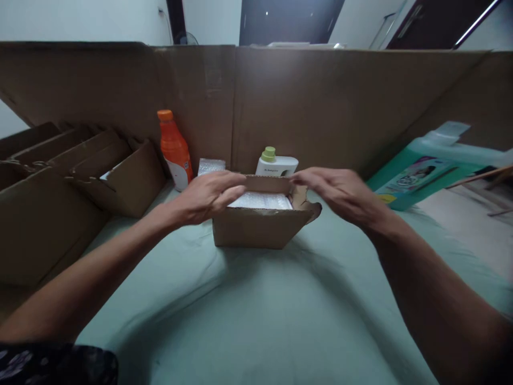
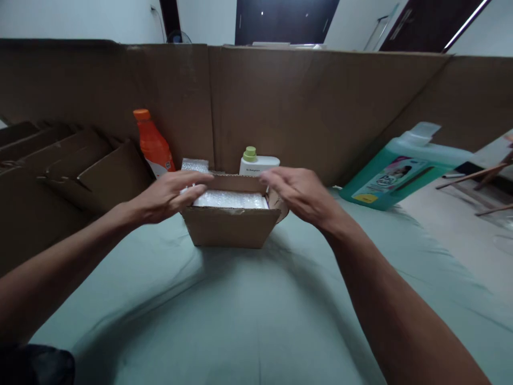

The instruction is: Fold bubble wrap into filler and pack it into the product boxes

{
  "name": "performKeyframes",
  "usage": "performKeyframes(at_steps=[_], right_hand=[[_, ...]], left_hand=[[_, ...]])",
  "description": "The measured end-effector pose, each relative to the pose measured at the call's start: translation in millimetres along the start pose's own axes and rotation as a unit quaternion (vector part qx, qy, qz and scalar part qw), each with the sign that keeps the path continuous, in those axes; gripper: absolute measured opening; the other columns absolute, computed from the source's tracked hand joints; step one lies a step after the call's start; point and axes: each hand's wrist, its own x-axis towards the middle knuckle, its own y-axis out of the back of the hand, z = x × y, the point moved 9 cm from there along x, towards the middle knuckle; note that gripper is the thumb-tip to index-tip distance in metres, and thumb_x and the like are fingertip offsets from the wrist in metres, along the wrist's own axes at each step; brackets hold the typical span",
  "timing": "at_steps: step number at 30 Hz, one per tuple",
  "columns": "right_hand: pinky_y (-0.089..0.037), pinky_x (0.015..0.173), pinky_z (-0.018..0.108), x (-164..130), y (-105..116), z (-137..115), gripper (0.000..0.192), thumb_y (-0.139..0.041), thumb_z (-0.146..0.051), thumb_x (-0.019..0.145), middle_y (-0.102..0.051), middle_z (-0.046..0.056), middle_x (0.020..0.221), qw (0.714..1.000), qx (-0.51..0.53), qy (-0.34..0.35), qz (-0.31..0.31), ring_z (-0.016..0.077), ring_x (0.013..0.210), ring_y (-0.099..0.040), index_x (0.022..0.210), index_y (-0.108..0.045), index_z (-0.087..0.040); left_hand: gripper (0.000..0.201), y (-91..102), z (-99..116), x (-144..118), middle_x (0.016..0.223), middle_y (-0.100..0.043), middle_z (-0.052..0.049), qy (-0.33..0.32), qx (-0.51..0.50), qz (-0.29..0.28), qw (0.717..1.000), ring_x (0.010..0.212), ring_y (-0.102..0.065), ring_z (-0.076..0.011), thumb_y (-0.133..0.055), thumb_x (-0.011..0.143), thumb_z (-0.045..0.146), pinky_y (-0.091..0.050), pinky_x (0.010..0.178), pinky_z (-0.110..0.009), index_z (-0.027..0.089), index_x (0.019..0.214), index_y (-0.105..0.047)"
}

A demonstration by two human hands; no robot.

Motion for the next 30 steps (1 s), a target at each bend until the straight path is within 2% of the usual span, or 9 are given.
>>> performKeyframes(at_steps=[3,5,8,12,16,19,23,26,30], right_hand=[[-0.054,0.086,0.041,-54.0,30.5,33.2,0.036,-0.06,-0.056,0.093,-0.075,0.006,0.094,0.984,0.008,-0.068,0.167,0.0253,0.091,-0.069,0.096,-0.073,-0.023],[-0.057,0.086,0.047,-78.7,7.4,66.1,0.055,-0.073,-0.058,0.08,-0.073,0.01,0.112,0.981,0.043,-0.116,0.151,0.0303,0.101,-0.069,0.121,-0.067,-0.023],[-0.057,0.091,0.055,-87.3,-56.3,104.6,0.099,-0.083,-0.063,0.064,-0.063,0.016,0.136,0.981,0.097,-0.154,0.059,0.0378,0.118,-0.064,0.146,-0.047,-0.022],[-0.053,0.102,0.056,-75.7,-107.4,119.6,0.095,-0.082,-0.068,0.063,-0.068,0.015,0.128,0.965,0.198,-0.172,0.025,0.0372,0.117,-0.064,0.14,-0.051,-0.02],[-0.048,0.108,0.06,-89.9,-108.5,97.6,0.099,-0.083,-0.068,0.062,-0.069,0.016,0.126,0.959,0.208,-0.175,0.077,0.0402,0.121,-0.062,0.142,-0.05,-0.018],[-0.046,0.112,0.059,-105.3,-119.6,44.1,0.097,-0.08,-0.061,0.072,-0.059,0.014,0.143,0.969,0.207,-0.11,0.072,0.0392,0.135,-0.053,0.152,-0.042,-0.022],[-0.038,0.118,0.059,-93.4,-145.9,-32.5,0.101,-0.08,-0.055,0.077,-0.04,0.009,0.161,0.975,0.221,-0.025,0.015,0.037,0.147,-0.039,0.16,-0.03,-0.029],[-0.044,0.113,0.06,-83.0,-138.3,-43.2,0.093,-0.078,-0.057,0.077,-0.05,0.01,0.154,0.974,0.222,-0.035,0.025,0.0382,0.138,-0.05,0.156,-0.039,-0.027],[-0.057,0.094,0.057,-119.6,-102.6,3.4,0.081,-0.077,-0.064,0.073,-0.07,0.015,0.124,0.976,0.136,-0.152,0.078,0.0395,0.113,-0.066,0.138,-0.059,-0.019]], left_hand=[[0.048,21.8,-21.3,-70.7,0.132,-0.064,-0.01,0.048,-0.012,0.261,0.964,0.124,-0.059,-0.0258,-0.052,0.099,0.043,-0.044,0.11,-0.044,0.023,0.143,-0.052],[0.077,-8.9,-45.7,-102.6,0.149,-0.052,-0.014,0.11,-0.05,0.279,0.953,0.137,-0.05,-0.0303,-0.065,0.091,0.047,-0.039,0.116,-0.053,0.025,0.157,-0.032],[0.099,-78.9,-79.1,-109.5,0.164,-0.031,-0.017,0.201,-0.176,0.219,0.938,0.15,-0.034,-0.0368,-0.072,0.083,0.055,-0.031,0.12,-0.061,0.026,0.161,-0.018],[0.093,-126.8,-85.3,-76.5,0.155,-0.045,-0.016,0.211,-0.327,0.225,0.893,0.144,-0.043,-0.0335,-0.071,0.083,0.052,-0.032,0.121,-0.054,0.021,0.157,-0.026],[0.086,-125.4,-76.3,-90.3,0.143,-0.056,-0.014,0.224,-0.37,0.252,0.866,0.139,-0.049,-0.0323,-0.072,0.081,0.049,-0.035,0.12,-0.05,0.02,0.153,-0.035],[0.076,-106.5,-79.0,-158.7,0.129,-0.065,-0.012,0.275,-0.352,0.28,0.849,0.128,-0.058,-0.0319,-0.077,0.077,0.051,-0.044,0.113,-0.048,0.02,0.14,-0.05],[0.074,-52.1,-90.6,-242.5,0.111,-0.07,-0.011,0.353,-0.281,0.375,0.81,0.102,-0.067,-0.0271,-0.083,0.067,0.056,-0.055,0.093,-0.04,0.015,0.122,-0.057],[0.076,-34.2,-82.8,-230.9,0.107,-0.069,-0.01,0.319,-0.275,0.38,0.824,0.098,-0.067,-0.0258,-0.084,0.066,0.056,-0.056,0.089,-0.038,0.015,0.124,-0.056],[0.079,-73.8,-58.6,-171.6,0.129,-0.064,-0.012,0.227,-0.355,0.294,0.858,0.13,-0.056,-0.0317,-0.078,0.078,0.05,-0.044,0.112,-0.046,0.02,0.144,-0.046]])
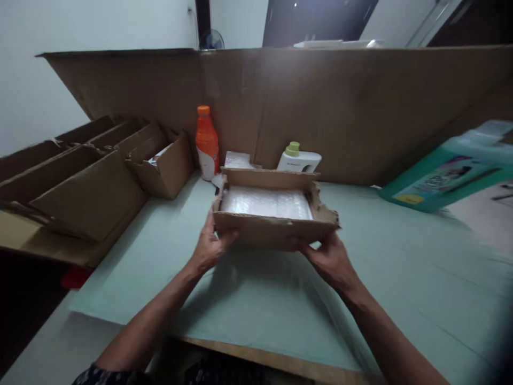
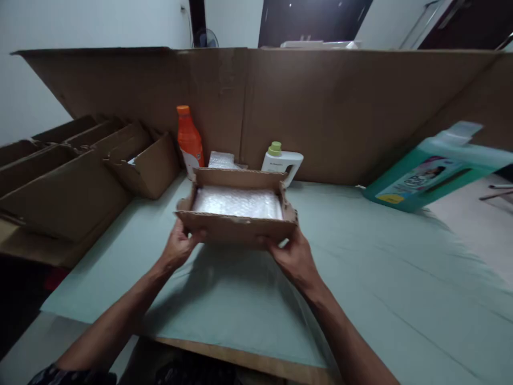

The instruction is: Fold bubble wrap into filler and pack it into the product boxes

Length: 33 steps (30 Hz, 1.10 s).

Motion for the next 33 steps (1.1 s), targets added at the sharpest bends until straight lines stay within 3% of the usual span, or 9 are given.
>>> performKeyframes(at_steps=[5,15,18,21,24,26,28,30,33], right_hand=[[-0.054,0.098,0.06,-58.9,47.7,50.2,0.086,-0.075,-0.071,0.069,-0.071,0.016,0.121,0.991,-0.078,-0.058,0.094,0.0413,0.115,-0.065,0.133,-0.061,-0.015],[-0.046,0.111,0.059,-74.5,37.4,57.3,0.083,-0.074,-0.056,0.079,-0.059,0.013,0.143,0.998,0.005,-0.001,0.07,0.0367,0.131,-0.056,0.15,-0.044,-0.026],[-0.05,0.107,0.056,-66.9,56.7,71.9,0.079,-0.075,-0.055,0.079,-0.06,0.012,0.141,0.997,0.012,-0.004,0.077,0.0354,0.125,-0.06,0.148,-0.045,-0.028],[-0.055,0.096,0.054,-66.7,112.5,112.3,0.074,-0.075,-0.06,0.075,-0.069,0.014,0.122,0.988,-0.013,-0.052,0.148,0.0347,0.108,-0.066,0.136,-0.054,-0.024],[-0.057,0.088,0.053,-81.5,190.6,159.7,0.074,-0.077,-0.066,0.069,-0.07,0.014,0.11,0.961,-0.075,-0.114,0.241,0.0325,0.094,-0.067,0.125,-0.057,-0.021],[-0.055,0.09,0.055,-98.9,244.2,182.1,0.079,-0.078,-0.068,0.066,-0.068,0.015,0.112,0.93,-0.137,-0.136,0.312,0.0339,0.097,-0.067,0.125,-0.056,-0.019],[-0.052,0.096,0.058,-117.2,286.8,200.0,0.09,-0.078,-0.067,0.065,-0.064,0.018,0.125,0.906,-0.175,-0.14,0.359,0.037,0.11,-0.064,0.135,-0.05,-0.018],[-0.048,0.103,0.061,-132.6,316.2,224.5,0.107,-0.079,-0.067,0.064,-0.053,0.021,0.142,0.901,-0.162,-0.156,0.37,0.0397,0.126,-0.056,0.149,-0.036,-0.018],[-0.044,0.108,0.063,-146.8,342.6,272.4,0.132,-0.083,-0.07,0.056,-0.034,0.027,0.158,0.906,-0.105,-0.209,0.354,0.043,0.142,-0.042,0.159,-0.016,-0.02]], left_hand=[[0.091,-62.1,-24.3,-13.8,0.158,-0.044,-0.012,0.02,-0.048,-0.113,0.992,0.148,-0.036,-0.0345,-0.077,0.082,0.043,-0.026,0.125,-0.051,0.025,0.158,-0.031],[0.056,-50.7,-39.0,-59.2,0.139,-0.061,-0.007,0.155,0.041,-0.1,0.982,0.13,-0.057,-0.026,-0.053,0.097,0.052,-0.044,0.111,-0.04,0.027,0.146,-0.043],[0.055,-77.7,-43.6,-48.3,0.139,-0.061,-0.007,0.134,0.064,-0.103,0.984,0.134,-0.054,-0.0262,-0.052,0.097,0.053,-0.042,0.114,-0.041,0.027,0.144,-0.046],[0.061,-157.6,-43.1,-19.7,0.152,-0.051,-0.01,0.083,0.049,-0.173,0.98,0.144,-0.043,-0.0278,-0.05,0.097,0.052,-0.036,0.12,-0.044,0.023,0.15,-0.041],[0.061,-279.7,-30.5,11.1,0.159,-0.043,-0.011,0.004,0.043,-0.285,0.958,0.148,-0.04,-0.026,-0.041,0.099,0.043,-0.032,0.123,-0.043,0.019,0.155,-0.033],[0.06,-366.5,-30.3,21.2,0.161,-0.042,-0.009,-0.032,0.158,-0.37,0.915,0.146,-0.042,-0.0225,-0.035,0.1,0.031,-0.037,0.12,-0.038,0.021,0.159,-0.027],[0.064,-432.6,-33.2,24.4,0.151,-0.053,-0.014,-0.024,0.204,-0.394,0.896,0.139,-0.051,-0.0264,-0.044,0.097,0.028,-0.042,0.115,-0.04,0.018,0.158,-0.028],[0.067,-474.4,-36.4,13.9,0.147,-0.056,-0.02,-0.024,0.247,-0.394,0.885,0.14,-0.049,-0.0324,-0.047,0.096,0.027,-0.038,0.116,-0.048,0.012,0.158,-0.027],[0.068,-496.9,-40.4,-22.3,0.157,-0.041,-0.025,-0.074,0.291,-0.401,0.865,0.151,-0.03,-0.0366,-0.05,0.095,0.028,-0.019,0.124,-0.056,0.007,0.157,-0.028]])
